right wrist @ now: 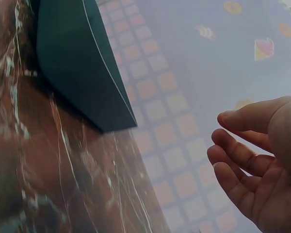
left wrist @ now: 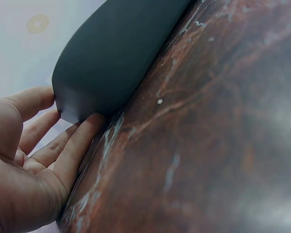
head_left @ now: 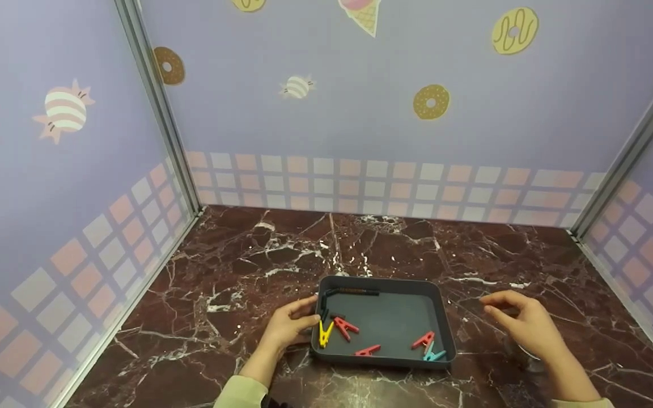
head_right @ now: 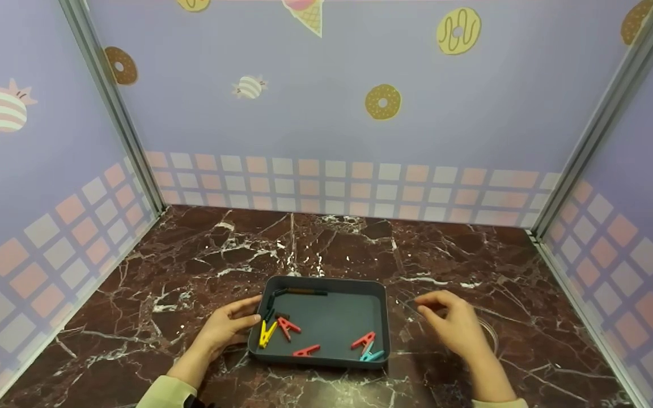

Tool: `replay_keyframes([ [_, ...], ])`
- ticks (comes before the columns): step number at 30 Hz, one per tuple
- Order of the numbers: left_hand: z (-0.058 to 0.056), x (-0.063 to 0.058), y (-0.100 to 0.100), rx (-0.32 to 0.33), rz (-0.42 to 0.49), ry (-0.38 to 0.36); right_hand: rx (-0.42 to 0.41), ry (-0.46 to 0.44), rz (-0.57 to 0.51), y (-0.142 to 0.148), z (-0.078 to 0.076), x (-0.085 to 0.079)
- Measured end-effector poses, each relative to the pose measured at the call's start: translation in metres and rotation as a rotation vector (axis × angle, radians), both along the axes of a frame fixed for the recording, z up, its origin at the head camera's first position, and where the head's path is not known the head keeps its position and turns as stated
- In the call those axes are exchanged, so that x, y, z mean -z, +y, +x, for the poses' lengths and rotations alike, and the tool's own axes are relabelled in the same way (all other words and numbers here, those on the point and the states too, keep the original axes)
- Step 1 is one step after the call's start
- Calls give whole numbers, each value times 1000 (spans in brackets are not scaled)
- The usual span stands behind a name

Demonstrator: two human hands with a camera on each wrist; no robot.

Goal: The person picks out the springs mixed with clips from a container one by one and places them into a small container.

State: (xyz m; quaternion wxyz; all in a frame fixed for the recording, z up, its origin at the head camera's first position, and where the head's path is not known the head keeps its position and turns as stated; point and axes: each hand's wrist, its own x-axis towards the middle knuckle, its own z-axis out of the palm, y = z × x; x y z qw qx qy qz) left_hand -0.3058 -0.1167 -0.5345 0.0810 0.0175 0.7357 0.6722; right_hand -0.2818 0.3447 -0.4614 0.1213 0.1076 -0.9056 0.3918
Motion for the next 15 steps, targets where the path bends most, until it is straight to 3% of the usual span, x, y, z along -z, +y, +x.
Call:
replay_keyframes([
  [15, 2, -2, 1, 2, 18, -15, -136, -64, -2, -50, -30, -2],
])
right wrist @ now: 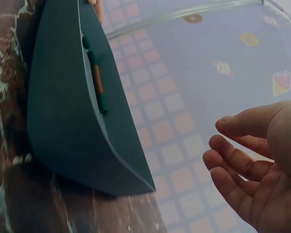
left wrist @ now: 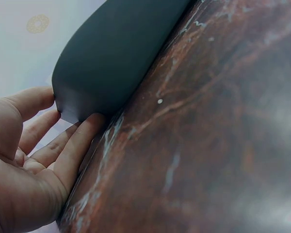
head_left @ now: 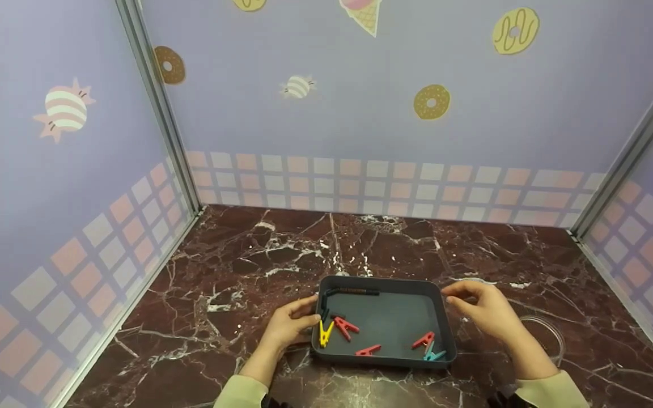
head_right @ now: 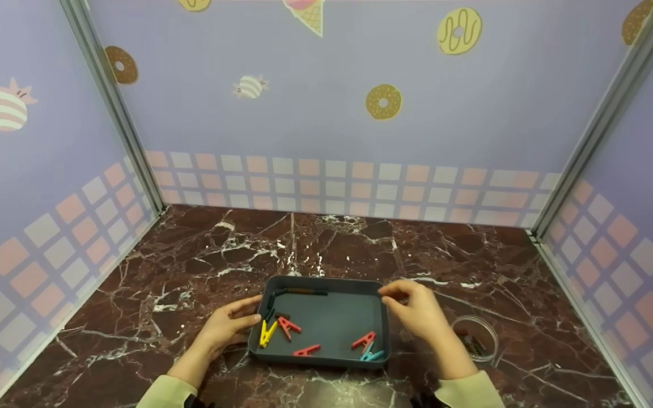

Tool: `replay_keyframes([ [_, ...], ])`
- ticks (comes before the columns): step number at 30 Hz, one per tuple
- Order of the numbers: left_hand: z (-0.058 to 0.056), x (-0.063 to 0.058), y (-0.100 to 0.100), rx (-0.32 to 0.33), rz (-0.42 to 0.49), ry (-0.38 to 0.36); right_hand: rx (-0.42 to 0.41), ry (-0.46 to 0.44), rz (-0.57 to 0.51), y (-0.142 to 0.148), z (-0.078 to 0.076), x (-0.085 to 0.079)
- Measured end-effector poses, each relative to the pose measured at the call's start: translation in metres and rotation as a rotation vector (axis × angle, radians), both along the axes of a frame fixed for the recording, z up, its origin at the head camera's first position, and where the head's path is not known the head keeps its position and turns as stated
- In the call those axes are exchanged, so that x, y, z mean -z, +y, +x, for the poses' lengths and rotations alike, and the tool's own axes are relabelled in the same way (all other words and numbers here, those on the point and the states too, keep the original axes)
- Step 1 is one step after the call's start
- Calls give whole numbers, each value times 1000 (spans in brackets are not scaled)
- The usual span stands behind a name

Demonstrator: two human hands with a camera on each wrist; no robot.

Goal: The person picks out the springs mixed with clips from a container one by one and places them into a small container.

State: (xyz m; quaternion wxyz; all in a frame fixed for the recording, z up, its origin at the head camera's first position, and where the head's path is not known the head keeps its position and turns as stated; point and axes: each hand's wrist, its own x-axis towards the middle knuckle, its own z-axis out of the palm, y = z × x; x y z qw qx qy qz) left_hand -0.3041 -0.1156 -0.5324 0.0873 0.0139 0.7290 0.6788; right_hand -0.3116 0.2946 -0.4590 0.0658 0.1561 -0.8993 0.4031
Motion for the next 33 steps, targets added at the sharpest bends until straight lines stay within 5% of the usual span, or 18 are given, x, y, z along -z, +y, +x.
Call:
replay_keyframes([
  [33, 0, 0, -1, 5, -17, 10, -216, -60, 109, -85, -75, 8],
])
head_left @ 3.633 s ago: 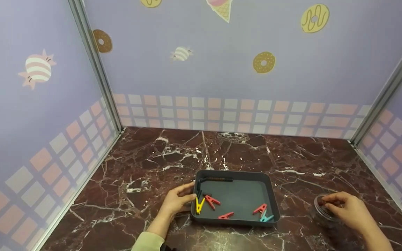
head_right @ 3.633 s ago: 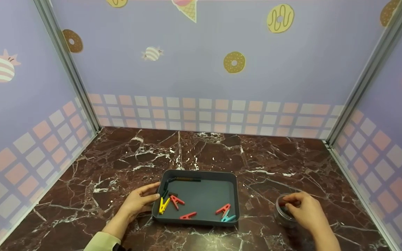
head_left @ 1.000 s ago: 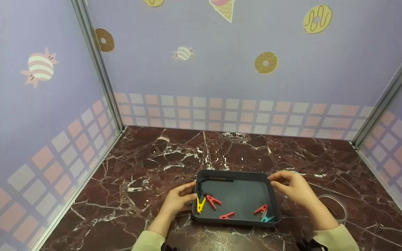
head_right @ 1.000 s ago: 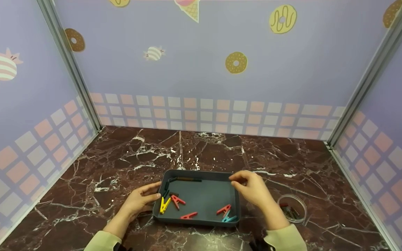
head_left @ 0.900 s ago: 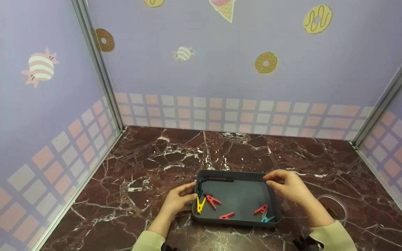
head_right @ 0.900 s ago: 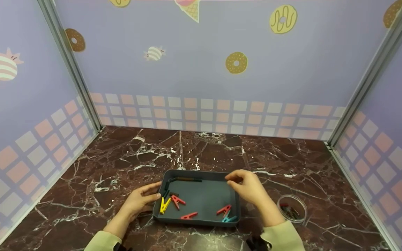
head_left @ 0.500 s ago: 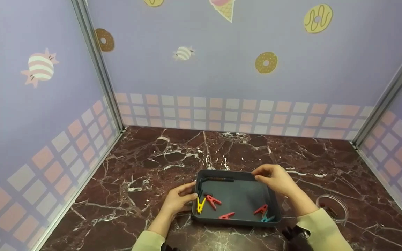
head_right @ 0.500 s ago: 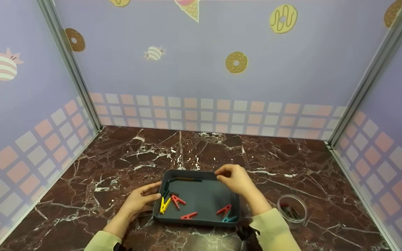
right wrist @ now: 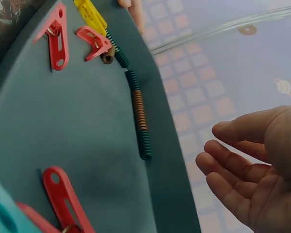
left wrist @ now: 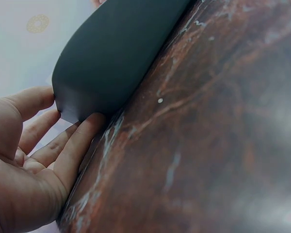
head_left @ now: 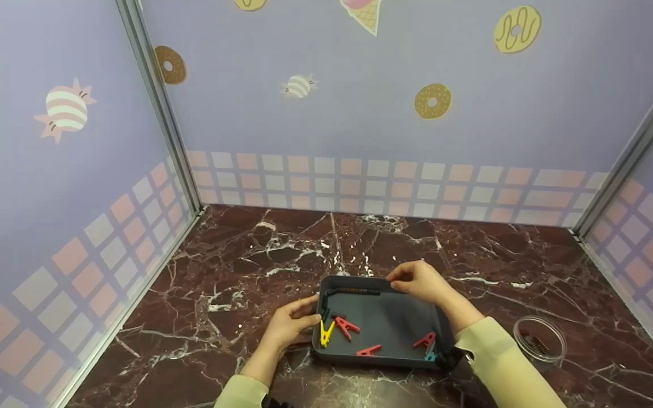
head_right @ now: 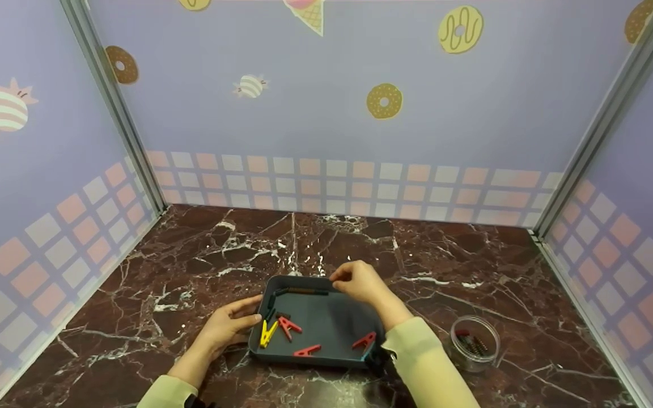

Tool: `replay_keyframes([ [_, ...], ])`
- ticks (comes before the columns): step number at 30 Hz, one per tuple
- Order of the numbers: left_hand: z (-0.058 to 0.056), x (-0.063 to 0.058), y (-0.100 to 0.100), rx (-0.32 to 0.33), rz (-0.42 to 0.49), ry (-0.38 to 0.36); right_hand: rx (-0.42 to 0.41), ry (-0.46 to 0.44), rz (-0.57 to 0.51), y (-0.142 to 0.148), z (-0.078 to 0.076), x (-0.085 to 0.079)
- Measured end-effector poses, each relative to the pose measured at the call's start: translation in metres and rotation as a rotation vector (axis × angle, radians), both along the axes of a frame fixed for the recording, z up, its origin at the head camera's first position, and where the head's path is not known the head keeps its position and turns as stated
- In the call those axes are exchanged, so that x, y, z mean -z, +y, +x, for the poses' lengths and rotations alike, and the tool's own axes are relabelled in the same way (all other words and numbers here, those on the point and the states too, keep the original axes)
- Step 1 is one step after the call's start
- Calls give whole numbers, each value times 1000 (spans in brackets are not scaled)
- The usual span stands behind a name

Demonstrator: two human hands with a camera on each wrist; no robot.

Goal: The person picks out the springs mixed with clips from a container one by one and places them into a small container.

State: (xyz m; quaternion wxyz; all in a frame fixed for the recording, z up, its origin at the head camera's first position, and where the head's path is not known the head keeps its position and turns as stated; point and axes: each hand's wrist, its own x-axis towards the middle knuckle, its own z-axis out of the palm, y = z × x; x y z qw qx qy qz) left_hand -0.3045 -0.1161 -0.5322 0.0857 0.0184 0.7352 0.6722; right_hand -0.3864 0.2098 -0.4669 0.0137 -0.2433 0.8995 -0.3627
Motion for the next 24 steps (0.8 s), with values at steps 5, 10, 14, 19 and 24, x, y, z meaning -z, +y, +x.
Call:
replay_keyframes([
  [5, 1, 1, 0, 6, 22, -4, -36, -37, 50, -9, -7, 2],
  [10, 1, 2, 0, 12, 48, -8, -76, -54, 108, -17, -12, 4],
  [14, 0, 2, -1, 9, 37, -9, -97, -88, 139, -21, -12, 4],
  [19, -1, 3, -1, 5, 9, -2, -132, -119, 182, -25, -13, 7],
  [24, -1, 2, -1, -2, -17, 10, -128, -98, 215, -31, -13, 9],
])
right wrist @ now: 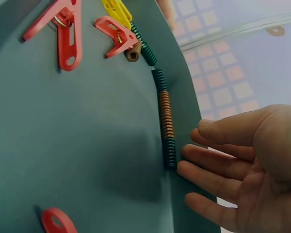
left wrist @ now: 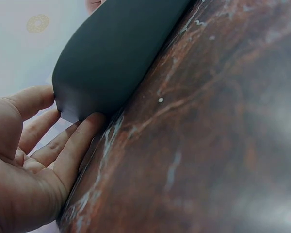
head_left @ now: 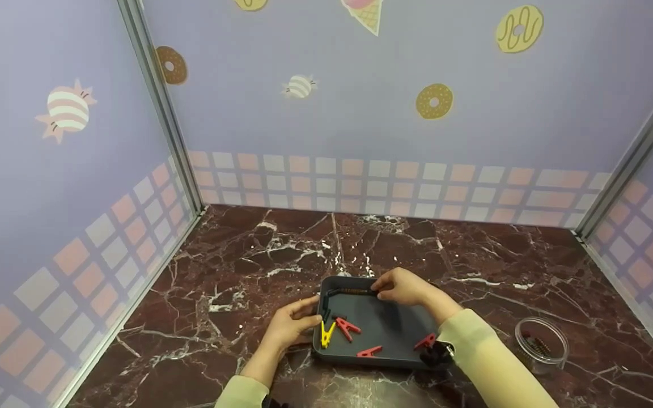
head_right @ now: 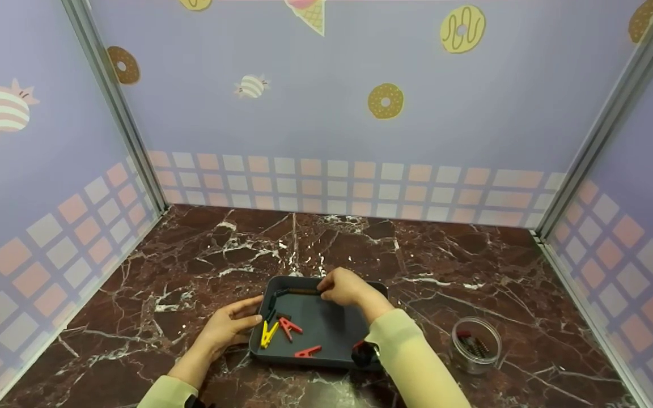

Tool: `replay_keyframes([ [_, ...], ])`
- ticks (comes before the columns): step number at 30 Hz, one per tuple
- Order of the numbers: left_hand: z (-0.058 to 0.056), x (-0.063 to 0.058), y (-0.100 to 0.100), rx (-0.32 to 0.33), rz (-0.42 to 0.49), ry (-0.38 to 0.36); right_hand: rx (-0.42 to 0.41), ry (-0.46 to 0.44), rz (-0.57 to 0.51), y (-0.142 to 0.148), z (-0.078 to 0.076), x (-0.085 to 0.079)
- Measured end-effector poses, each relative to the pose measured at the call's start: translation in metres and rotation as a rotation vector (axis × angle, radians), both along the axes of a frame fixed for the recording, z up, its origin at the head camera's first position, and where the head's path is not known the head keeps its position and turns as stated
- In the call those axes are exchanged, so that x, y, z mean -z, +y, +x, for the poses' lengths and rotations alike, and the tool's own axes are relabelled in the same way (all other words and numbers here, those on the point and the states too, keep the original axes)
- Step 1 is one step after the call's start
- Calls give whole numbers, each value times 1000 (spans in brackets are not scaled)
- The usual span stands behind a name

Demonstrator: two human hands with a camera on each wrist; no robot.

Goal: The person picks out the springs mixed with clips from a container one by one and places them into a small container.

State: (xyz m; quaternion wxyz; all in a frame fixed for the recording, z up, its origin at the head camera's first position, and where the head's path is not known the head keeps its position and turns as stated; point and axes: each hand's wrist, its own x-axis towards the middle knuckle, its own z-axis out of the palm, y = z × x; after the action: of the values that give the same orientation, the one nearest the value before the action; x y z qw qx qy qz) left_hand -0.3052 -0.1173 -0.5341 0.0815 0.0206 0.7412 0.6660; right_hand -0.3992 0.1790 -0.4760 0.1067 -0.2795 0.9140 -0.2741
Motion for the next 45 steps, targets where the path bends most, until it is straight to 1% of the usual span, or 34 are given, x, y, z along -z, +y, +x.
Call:
replay_keyframes([
  [7, 0, -1, 0, 1, 23, -8, 43, 65, 40, -9, 2, 3],
  [10, 1, -1, 1, 7, 49, -20, 45, 91, 41, -10, 3, 5],
  [14, 1, -1, 0, 12, 63, -18, 39, 117, 53, -9, 4, 6],
  [19, 2, -2, 1, 19, 69, -13, 43, 126, 104, -9, 5, 9],
  [22, 2, -2, 0, 20, 63, -22, 21, 125, 127, -8, 4, 9],
  [28, 0, -2, 0, 17, 58, -23, -23, 140, 126, -7, 2, 11],
  [33, 0, -2, 1, 10, 40, -15, -38, 118, 118, -5, 2, 12],
  [36, 0, -1, 1, 5, 20, -5, -41, 85, 98, -4, 2, 12],
  [40, 0, -1, 1, 7, 28, -8, -50, 32, 61, -2, 2, 12],
  [45, 1, -1, 0, 8, 28, -9, -64, 0, 24, 0, 1, 13],
])
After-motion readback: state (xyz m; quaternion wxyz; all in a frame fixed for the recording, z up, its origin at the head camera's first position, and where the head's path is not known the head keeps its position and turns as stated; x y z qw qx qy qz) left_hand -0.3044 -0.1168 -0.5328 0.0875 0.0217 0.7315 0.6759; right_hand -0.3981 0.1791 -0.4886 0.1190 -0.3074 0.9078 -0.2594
